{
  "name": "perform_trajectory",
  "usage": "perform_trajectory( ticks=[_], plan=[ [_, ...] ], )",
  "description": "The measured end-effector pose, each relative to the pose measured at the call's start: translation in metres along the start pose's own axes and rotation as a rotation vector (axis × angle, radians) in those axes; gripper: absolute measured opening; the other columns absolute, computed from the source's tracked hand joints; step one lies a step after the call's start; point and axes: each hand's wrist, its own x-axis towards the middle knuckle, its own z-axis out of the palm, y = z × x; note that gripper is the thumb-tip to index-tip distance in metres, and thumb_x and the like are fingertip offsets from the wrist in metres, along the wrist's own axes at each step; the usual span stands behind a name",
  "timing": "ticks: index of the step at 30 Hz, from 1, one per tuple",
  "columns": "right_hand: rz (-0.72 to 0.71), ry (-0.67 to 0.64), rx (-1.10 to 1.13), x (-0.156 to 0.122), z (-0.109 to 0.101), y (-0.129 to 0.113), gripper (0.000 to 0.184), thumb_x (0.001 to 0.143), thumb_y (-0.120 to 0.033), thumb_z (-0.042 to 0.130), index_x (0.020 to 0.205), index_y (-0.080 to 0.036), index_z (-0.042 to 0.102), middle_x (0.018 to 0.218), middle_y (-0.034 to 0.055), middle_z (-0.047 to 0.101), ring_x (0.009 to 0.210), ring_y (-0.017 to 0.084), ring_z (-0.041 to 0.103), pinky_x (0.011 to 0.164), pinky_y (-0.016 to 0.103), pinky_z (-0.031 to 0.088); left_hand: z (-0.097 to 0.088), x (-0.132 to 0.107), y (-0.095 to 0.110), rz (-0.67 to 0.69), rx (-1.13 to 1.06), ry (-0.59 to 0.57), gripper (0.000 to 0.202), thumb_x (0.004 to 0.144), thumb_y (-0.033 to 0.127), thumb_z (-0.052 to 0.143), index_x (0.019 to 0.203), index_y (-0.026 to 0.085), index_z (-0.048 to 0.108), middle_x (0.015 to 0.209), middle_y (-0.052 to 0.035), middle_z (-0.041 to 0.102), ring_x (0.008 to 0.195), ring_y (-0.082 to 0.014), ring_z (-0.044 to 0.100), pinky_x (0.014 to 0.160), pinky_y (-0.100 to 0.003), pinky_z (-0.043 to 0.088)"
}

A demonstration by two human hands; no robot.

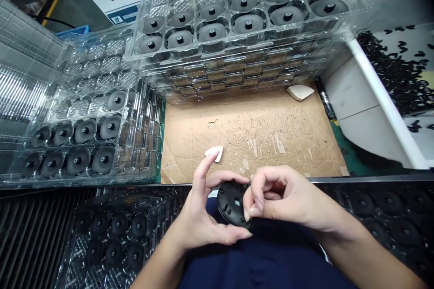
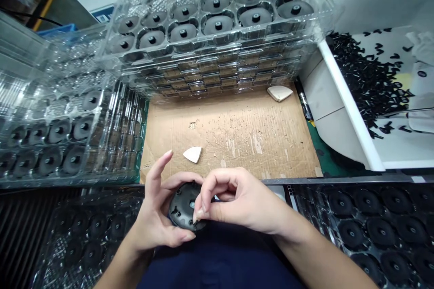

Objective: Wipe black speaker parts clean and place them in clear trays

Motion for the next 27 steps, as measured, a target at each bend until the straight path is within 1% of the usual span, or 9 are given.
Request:
perform_trajectory(
  ticks=[4,8,10,12,15,18,23,24,27],
  plan=[
    [-0.11,0.113,-0.143,-0.004,0.003,0.003,0.012,0.072,-0.02,0.076,0.069,-0.019,0.064,0.07,0.0,0.069,0.065,0.01,0.064,0.063,0.022,0.05,0.002,0.001,0.002,0.154,-0.049,0.084,0.1,0.069,0.026,0.078,0.145,0.03,0.012,0.115,-0.0106,0.061,0.11,-0.0257,0.062,0.094,-0.045,0.053],
    [-0.311,0.297,-0.315,-0.008,0.009,0.005,0.007,0.077,-0.022,0.073,0.078,-0.023,0.066,0.067,-0.003,0.066,0.06,0.009,0.058,0.055,0.02,0.044,-0.003,0.005,0.007,0.287,0.083,0.149,0.104,0.068,0.014,0.077,0.145,0.029,0.01,0.118,-0.0083,0.056,0.112,-0.0211,0.059,0.098,-0.041,0.05],
    [-0.387,0.34,-0.398,-0.008,0.014,0.005,0.009,0.081,-0.017,0.068,0.083,-0.026,0.066,0.074,-0.0027,0.066,0.067,0.01,0.059,0.06,0.021,0.045,-0.005,0.005,0.009,0.323,0.154,0.18,0.105,0.067,0.011,0.077,0.145,0.028,0.01,0.118,-0.0083,0.056,0.113,-0.0211,0.059,0.099,-0.043,0.049],
    [-0.429,0.336,-0.484,-0.008,0.018,0.006,0.013,0.083,-0.014,0.063,0.085,-0.026,0.066,0.081,-0.0009,0.067,0.076,0.012,0.061,0.068,0.024,0.048,-0.007,0.003,0.01,0.346,0.224,0.207,0.107,0.065,0.007,0.078,0.145,0.027,0.009,0.119,-0.0092,0.055,0.114,-0.022,0.058,0.1,-0.046,0.048],
    [-0.432,0.342,-0.565,-0.007,0.022,0.008,0.011,0.084,-0.015,0.063,0.086,-0.026,0.066,0.081,-0.0001,0.068,0.076,0.013,0.063,0.07,0.026,0.05,-0.008,0.001,0.007,0.402,0.347,0.228,0.111,0.062,0.003,0.078,0.146,0.025,0.008,0.122,-0.0109,0.053,0.115,-0.0226,0.057,0.102,-0.049,0.046],
    [-0.425,0.411,-0.603,-0.005,0.026,0.009,0.006,0.082,-0.018,0.067,0.082,-0.024,0.067,0.078,0.0003,0.071,0.072,0.013,0.066,0.067,0.025,0.052,-0.01,-0.002,0.002,0.462,0.433,0.245,0.115,0.06,0.001,0.079,0.146,0.026,0.007,0.125,-0.0105,0.052,0.116,-0.0219,0.055,0.103,-0.048,0.045],
    [-0.41,0.496,-0.621,0.0,0.031,0.008,0.006,0.076,-0.018,0.072,0.078,-0.023,0.069,0.074,-0.0004,0.072,0.067,0.013,0.067,0.062,0.022,0.054,-0.013,-0.006,-0.004,0.491,0.516,0.252,0.106,0.067,0.004,0.075,0.143,0.042,0.012,0.128,-0.0061,0.055,0.117,-0.0249,0.056,0.096,-0.051,0.051],
    [-0.408,0.496,-0.63,0.001,0.031,0.008,0.007,0.076,-0.017,0.071,0.077,-0.023,0.068,0.073,-0.0008,0.072,0.066,0.013,0.067,0.062,0.022,0.053,-0.013,-0.007,-0.004,0.494,0.52,0.243,0.101,0.069,0.003,0.073,0.143,0.041,0.017,0.128,-0.0057,0.055,0.119,-0.025,0.055,0.097,-0.049,0.051],
    [-0.397,0.487,-0.617,0.003,0.033,0.008,0.013,0.076,-0.013,0.066,0.068,-0.021,0.062,0.067,-0.0019,0.068,0.064,0.012,0.065,0.062,0.022,0.051,-0.01,-0.012,-0.002,0.412,0.474,0.243,0.079,0.073,0.0,0.066,0.14,0.027,0.033,0.122,-0.0075,0.057,0.125,-0.0238,0.049,0.1,-0.041,0.05]
  ],
)
